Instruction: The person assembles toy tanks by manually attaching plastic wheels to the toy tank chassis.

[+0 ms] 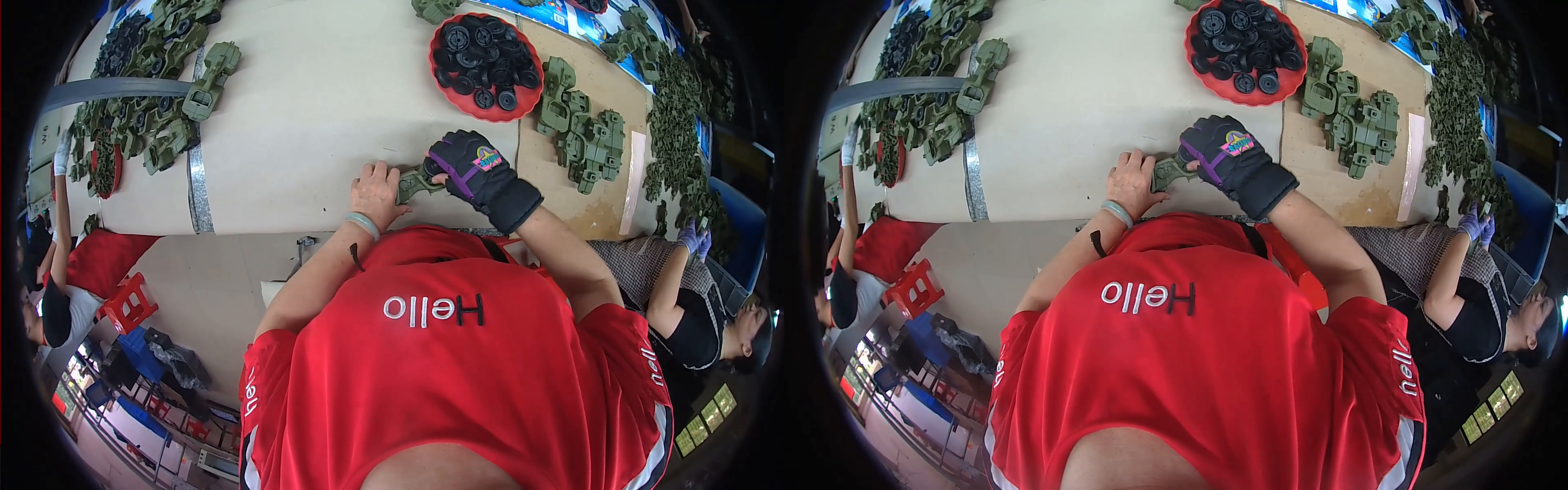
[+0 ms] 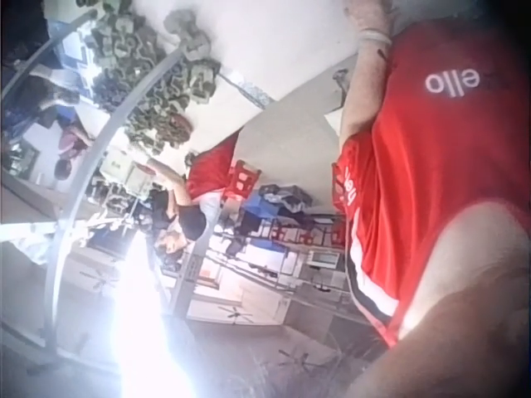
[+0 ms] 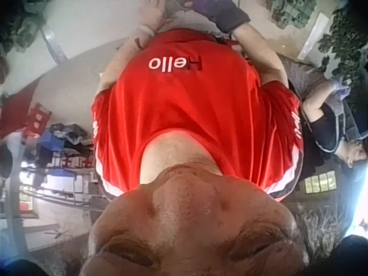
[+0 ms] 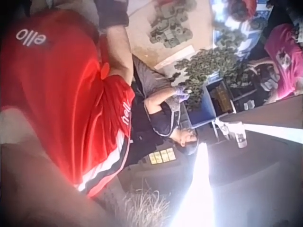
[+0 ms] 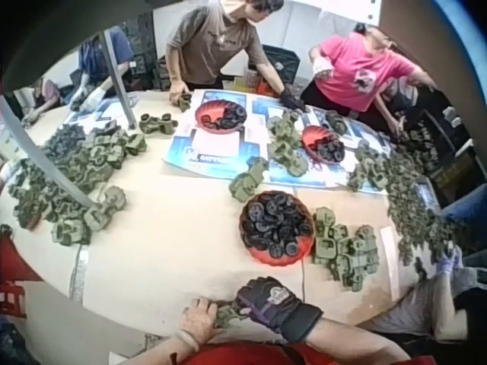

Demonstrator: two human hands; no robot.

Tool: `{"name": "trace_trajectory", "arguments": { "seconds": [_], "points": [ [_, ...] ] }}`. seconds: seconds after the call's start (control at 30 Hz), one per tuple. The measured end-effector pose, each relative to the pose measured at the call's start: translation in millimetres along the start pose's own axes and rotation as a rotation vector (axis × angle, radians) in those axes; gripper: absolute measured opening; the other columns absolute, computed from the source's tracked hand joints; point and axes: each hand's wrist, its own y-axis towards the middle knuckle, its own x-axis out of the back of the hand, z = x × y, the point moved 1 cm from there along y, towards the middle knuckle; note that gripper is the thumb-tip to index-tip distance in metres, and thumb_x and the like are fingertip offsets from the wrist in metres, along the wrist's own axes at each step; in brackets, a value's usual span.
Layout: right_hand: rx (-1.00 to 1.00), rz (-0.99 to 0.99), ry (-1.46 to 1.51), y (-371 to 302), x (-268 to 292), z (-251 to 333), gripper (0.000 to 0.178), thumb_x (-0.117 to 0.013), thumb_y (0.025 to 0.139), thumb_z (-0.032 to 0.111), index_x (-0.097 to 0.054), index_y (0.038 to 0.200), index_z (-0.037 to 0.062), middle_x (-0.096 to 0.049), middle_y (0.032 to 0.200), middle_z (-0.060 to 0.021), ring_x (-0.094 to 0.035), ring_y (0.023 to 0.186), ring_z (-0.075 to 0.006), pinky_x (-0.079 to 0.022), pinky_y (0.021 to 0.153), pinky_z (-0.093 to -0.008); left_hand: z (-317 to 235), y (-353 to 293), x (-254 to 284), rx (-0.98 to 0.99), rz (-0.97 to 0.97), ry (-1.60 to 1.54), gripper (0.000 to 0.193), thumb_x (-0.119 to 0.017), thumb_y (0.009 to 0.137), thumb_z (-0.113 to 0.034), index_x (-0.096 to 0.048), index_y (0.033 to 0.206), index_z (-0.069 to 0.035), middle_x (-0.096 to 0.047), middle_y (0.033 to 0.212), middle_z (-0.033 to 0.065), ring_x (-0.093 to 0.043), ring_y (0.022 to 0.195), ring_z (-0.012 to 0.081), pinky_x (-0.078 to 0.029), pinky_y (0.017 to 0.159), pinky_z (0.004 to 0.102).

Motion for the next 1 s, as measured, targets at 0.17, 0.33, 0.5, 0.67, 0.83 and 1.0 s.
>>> {"name": "trace_trajectory", "arguments": {
  "seconds": [0.17,0.33,0.5,0.67,0.83,1.0],
  "points": [
    [-0.195,-0.15,0.052,-17.5,-13.6,16.2,0.029,-0.077,0.082,0.035,-0.067,0.099,0.0135,-0.067,0.098,-0.0115,-0.064,0.097,-0.0352,-0.049,0.085,-0.0496,0.7,4.1,-9.0,-0.055,-0.148,-0.05,0.068,-0.094,0.061,-0.04,-0.066,0.116,-0.012,-0.058,0.116,0.0088,-0.057,0.113,0.0314,-0.056,0.087,0.0483],
    [-0.024,-0.515,0.009,-10.7,-23.0,0.7,0.035,-0.071,0.087,0.035,-0.067,0.106,0.0056,-0.069,0.101,-0.0195,-0.065,0.097,-0.0402,-0.049,0.09,-0.052,5.4,4.9,-19.1,-0.092,-0.142,-0.064,0.069,-0.092,0.064,-0.037,-0.065,0.122,-0.01,-0.061,0.118,0.0096,-0.057,0.119,0.033,-0.054,0.093,0.0477],
    [-0.137,-0.217,0.101,20.5,-15.9,12.8,0.03,-0.063,0.087,0.023,-0.065,0.111,0.0045,-0.068,0.112,-0.0219,-0.066,0.107,-0.0409,-0.051,0.094,-0.0492,10.7,1.3,-25.9,-0.139,-0.145,-0.013,0.063,-0.091,0.064,-0.044,-0.067,0.112,-0.009,-0.06,0.114,0.0109,-0.058,0.112,0.0336,-0.052,0.087,0.0499],
    [-0.14,-0.31,0.008,48.5,-9.4,23.6,0.023,-0.062,0.087,0.019,-0.068,0.105,0.0063,-0.071,0.104,-0.0188,-0.068,0.102,-0.0379,-0.054,0.088,-0.0493,8.6,8.8,-27.6,-0.208,-0.191,0.02,0.06,-0.087,0.066,-0.05,-0.068,0.105,-0.008,-0.06,0.109,0.0112,-0.057,0.11,0.0345,-0.051,0.084,0.05],
    [-0.105,-0.269,-0.055,55.7,4.6,8.7,0.024,-0.062,0.087,0.02,-0.068,0.106,0.0062,-0.071,0.105,-0.0185,-0.068,0.102,-0.0377,-0.054,0.088,-0.0489,19.2,13.1,-35.8,-0.241,-0.285,0.036,0.064,-0.088,0.061,-0.055,-0.068,0.1,-0.009,-0.059,0.102,0.0103,-0.058,0.1,0.0346,-0.05,0.077,0.0509],
    [-0.069,-0.191,-0.108,52.4,1.6,5.9,0.024,-0.062,0.088,0.02,-0.068,0.106,0.0061,-0.071,0.105,-0.0181,-0.068,0.102,-0.0375,-0.054,0.088,-0.0485,23.3,10.9,-39.1,-0.224,-0.244,0.03,0.065,-0.086,0.062,-0.057,-0.067,0.099,-0.007,-0.059,0.103,0.0112,-0.058,0.1,0.035,-0.05,0.076,0.0502]
  ]
}}
